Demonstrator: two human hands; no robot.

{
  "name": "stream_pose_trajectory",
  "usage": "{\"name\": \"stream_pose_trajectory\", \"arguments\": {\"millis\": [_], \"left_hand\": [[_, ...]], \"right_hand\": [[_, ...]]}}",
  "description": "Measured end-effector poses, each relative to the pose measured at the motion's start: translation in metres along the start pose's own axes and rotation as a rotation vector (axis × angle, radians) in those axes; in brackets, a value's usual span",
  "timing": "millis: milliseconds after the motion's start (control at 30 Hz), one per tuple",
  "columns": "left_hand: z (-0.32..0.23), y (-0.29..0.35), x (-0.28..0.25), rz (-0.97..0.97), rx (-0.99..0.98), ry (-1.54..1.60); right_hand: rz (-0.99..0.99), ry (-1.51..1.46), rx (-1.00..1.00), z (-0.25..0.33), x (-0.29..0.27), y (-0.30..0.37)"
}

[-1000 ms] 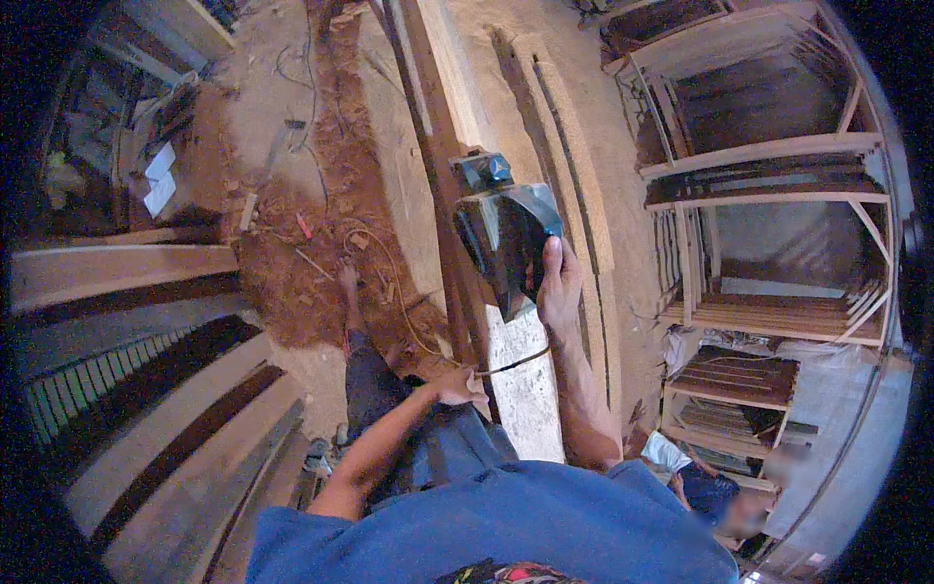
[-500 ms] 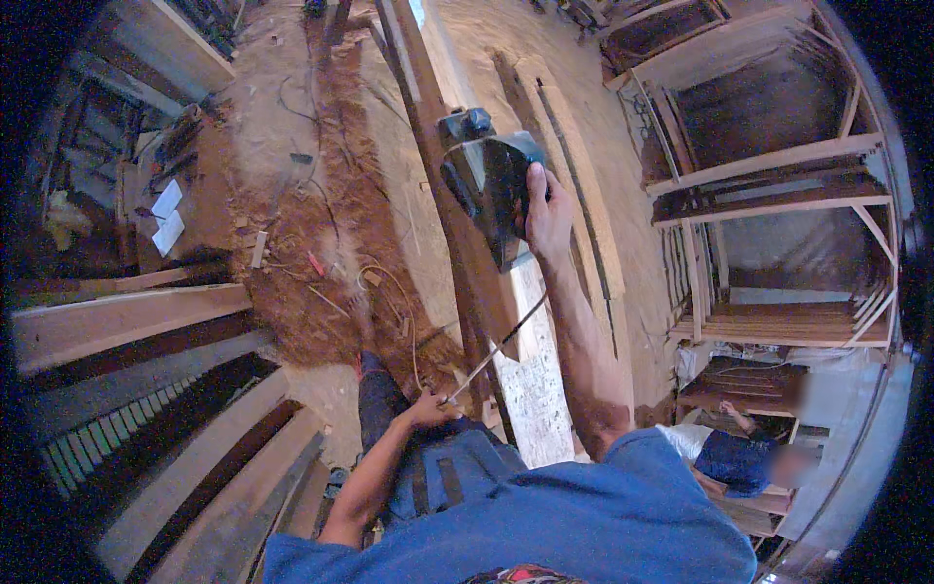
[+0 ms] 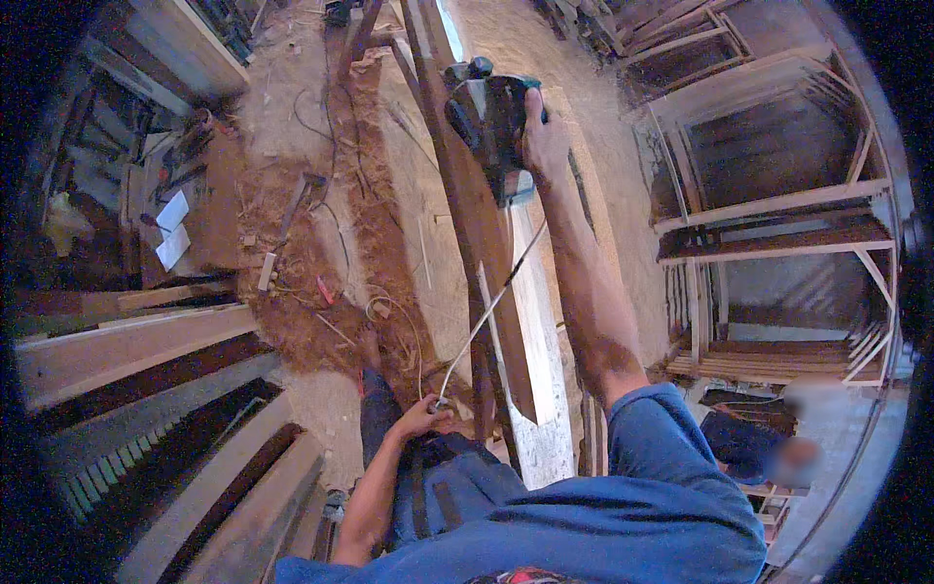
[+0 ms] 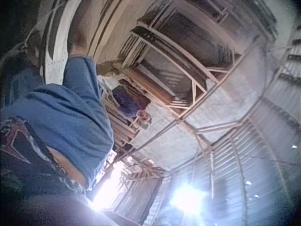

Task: The person smooths a long wooden plank using a hand plane and then an electric planer. They repeatedly move the tools along the plank's length, flip the plank to work on different sides, and inspect the surface between passes.

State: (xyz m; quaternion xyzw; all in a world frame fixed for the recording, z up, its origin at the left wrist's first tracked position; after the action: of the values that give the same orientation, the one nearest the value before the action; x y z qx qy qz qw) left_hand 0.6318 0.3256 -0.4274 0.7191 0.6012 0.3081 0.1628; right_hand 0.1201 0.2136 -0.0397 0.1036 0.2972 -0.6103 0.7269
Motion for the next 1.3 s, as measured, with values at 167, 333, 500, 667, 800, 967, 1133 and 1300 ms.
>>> {"name": "stream_pose_trajectory", "arguments": {"millis": [167,333,500,667,800,967,1133,1300], "left_hand": [[-0.016,-0.015,-0.028,-0.024,-0.024,0.11],[-0.058,-0.006,-0.062,-0.184,0.086,0.094],[-0.083,0.014,-0.103,-0.421,0.091,-0.07],[-0.032,0.031,-0.135,-0.576,0.069,0.111],[0.028,0.048,-0.145,-0.632,-0.029,0.284],[0.051,0.068,-0.14,-0.631,0.003,0.303],[0.053,0.082,-0.126,-0.613,0.007,0.267],[0.041,0.104,-0.122,-0.742,0.141,-0.249]], "right_hand": [[-0.033,0.047,-0.04,0.002,0.038,-0.073],[-0.032,-0.01,-0.107,0.02,0.077,-0.138],[-0.049,-0.055,-0.23,0.029,0.085,-0.148],[-0.016,-0.126,-0.224,0.006,0.052,-0.085],[-0.057,-0.142,-0.275,-0.001,0.006,0.003],[0.048,-0.157,0.115,-0.035,-0.051,0.113],[0.015,-0.129,0.075,-0.059,-0.102,0.214],[0.196,-0.148,0.354,-0.091,-0.171,0.328]]}}
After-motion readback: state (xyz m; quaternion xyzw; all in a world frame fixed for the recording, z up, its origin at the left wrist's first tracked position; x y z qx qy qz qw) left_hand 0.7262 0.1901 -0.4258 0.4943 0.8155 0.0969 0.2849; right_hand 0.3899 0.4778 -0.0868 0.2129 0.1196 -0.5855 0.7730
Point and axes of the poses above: each hand's wrist, its own y-axis away from the middle knuckle, its own x-axis out of the palm, z = x × y, the point moved 7 cm from there along -y, towards the middle knuckle, and after that the axes turned 9 degrees about -y, right-handed, at the moved point
